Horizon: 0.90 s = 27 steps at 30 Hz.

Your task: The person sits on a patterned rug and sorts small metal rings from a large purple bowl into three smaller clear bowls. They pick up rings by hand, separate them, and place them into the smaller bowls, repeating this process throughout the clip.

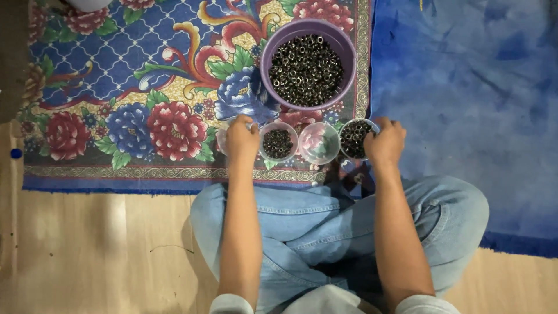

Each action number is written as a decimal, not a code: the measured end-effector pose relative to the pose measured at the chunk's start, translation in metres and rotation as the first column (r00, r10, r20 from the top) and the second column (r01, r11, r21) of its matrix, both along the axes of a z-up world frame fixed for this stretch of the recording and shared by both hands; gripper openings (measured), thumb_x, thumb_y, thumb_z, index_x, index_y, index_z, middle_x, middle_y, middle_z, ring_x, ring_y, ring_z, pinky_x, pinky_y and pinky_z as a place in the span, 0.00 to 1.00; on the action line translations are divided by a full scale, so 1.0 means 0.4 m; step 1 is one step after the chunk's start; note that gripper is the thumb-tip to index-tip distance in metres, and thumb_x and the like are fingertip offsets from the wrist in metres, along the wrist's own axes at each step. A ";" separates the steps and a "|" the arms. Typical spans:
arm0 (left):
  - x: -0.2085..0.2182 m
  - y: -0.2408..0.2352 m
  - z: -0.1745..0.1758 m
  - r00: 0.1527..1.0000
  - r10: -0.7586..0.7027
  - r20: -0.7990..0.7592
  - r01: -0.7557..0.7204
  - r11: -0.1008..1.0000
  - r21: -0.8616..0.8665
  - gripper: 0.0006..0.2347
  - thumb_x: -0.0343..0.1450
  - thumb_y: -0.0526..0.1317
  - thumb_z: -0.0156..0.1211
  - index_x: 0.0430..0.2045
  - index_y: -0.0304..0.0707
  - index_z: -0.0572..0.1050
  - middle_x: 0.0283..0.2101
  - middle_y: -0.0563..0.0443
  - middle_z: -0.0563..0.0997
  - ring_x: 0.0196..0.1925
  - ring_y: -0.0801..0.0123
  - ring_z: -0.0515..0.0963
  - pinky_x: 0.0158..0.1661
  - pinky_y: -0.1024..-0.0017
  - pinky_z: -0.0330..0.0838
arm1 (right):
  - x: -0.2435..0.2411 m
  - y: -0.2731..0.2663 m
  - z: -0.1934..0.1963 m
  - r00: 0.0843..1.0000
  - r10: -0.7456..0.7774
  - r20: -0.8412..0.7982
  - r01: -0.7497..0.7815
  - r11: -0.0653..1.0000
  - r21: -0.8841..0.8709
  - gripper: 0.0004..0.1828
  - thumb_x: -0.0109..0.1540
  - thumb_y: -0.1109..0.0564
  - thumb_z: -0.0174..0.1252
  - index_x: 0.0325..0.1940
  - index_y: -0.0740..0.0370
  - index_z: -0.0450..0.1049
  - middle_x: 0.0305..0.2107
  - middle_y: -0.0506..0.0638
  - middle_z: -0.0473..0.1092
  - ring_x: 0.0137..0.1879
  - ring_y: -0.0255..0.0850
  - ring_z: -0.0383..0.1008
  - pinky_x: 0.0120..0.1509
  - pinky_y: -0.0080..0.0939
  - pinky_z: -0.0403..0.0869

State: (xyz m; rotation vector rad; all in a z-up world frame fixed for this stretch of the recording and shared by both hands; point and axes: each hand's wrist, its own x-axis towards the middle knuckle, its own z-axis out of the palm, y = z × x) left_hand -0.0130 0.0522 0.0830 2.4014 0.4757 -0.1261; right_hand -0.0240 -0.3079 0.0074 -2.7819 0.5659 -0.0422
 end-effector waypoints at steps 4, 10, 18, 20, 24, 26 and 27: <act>-0.021 -0.006 0.040 0.976 -0.118 0.184 0.139 0.984 -0.109 0.08 0.71 0.38 0.62 0.42 0.37 0.78 0.42 0.37 0.82 0.48 0.43 0.83 0.48 0.49 0.77 | -0.022 0.105 0.156 0.979 0.195 -0.057 -0.191 0.979 0.078 0.39 0.52 0.58 0.67 0.68 0.54 0.69 0.54 0.63 0.66 0.62 0.67 0.64 0.61 0.72 0.70; -0.013 -0.030 0.005 0.932 -0.243 0.270 0.284 0.951 -0.123 0.06 0.72 0.38 0.63 0.40 0.42 0.79 0.39 0.44 0.83 0.44 0.51 0.85 0.45 0.57 0.79 | -0.018 0.145 0.161 0.853 0.362 -0.376 -0.359 0.930 0.082 0.69 0.42 0.62 0.76 0.82 0.46 0.47 0.75 0.63 0.46 0.79 0.67 0.40 0.75 0.83 0.41; -0.006 -0.035 0.008 0.935 -0.271 0.231 0.319 0.924 -0.209 0.06 0.71 0.37 0.64 0.40 0.42 0.80 0.38 0.41 0.83 0.44 0.46 0.85 0.42 0.58 0.81 | -0.015 0.116 0.139 0.874 0.301 -0.381 -0.324 0.946 0.006 0.60 0.41 0.58 0.75 0.77 0.49 0.59 0.71 0.59 0.54 0.76 0.64 0.47 0.73 0.84 0.47; 0.000 -0.031 0.021 0.927 -0.271 0.260 0.324 0.927 -0.190 0.06 0.71 0.38 0.64 0.39 0.40 0.80 0.38 0.40 0.83 0.43 0.46 0.85 0.42 0.57 0.81 | -0.016 0.105 0.122 0.869 0.317 -0.379 -0.341 0.940 0.005 0.62 0.41 0.57 0.76 0.78 0.48 0.57 0.72 0.60 0.52 0.77 0.65 0.45 0.73 0.85 0.46; 0.007 -0.017 0.047 0.917 -0.267 0.296 0.329 0.927 -0.182 0.06 0.71 0.37 0.64 0.40 0.39 0.80 0.38 0.41 0.83 0.44 0.47 0.85 0.42 0.56 0.81 | -0.028 0.140 0.198 0.871 0.348 -0.347 -0.365 0.931 0.018 0.62 0.43 0.53 0.77 0.78 0.48 0.55 0.74 0.64 0.47 0.79 0.68 0.40 0.74 0.86 0.42; 0.001 -0.017 0.058 0.921 -0.263 0.287 0.322 0.929 -0.182 0.07 0.71 0.37 0.63 0.40 0.39 0.80 0.38 0.41 0.84 0.44 0.47 0.85 0.43 0.56 0.81 | -0.031 0.171 0.222 0.848 0.426 -0.314 -0.441 0.897 0.026 0.60 0.44 0.52 0.76 0.78 0.48 0.55 0.74 0.64 0.48 0.79 0.67 0.41 0.75 0.85 0.41; -0.002 -0.018 0.064 0.923 -0.263 0.281 0.320 0.930 -0.182 0.07 0.71 0.37 0.63 0.41 0.39 0.80 0.39 0.41 0.84 0.44 0.48 0.85 0.43 0.56 0.81 | -0.032 0.186 0.235 0.822 0.496 -0.279 -0.509 0.860 0.030 0.59 0.46 0.51 0.75 0.78 0.47 0.56 0.73 0.65 0.50 0.79 0.66 0.41 0.75 0.83 0.41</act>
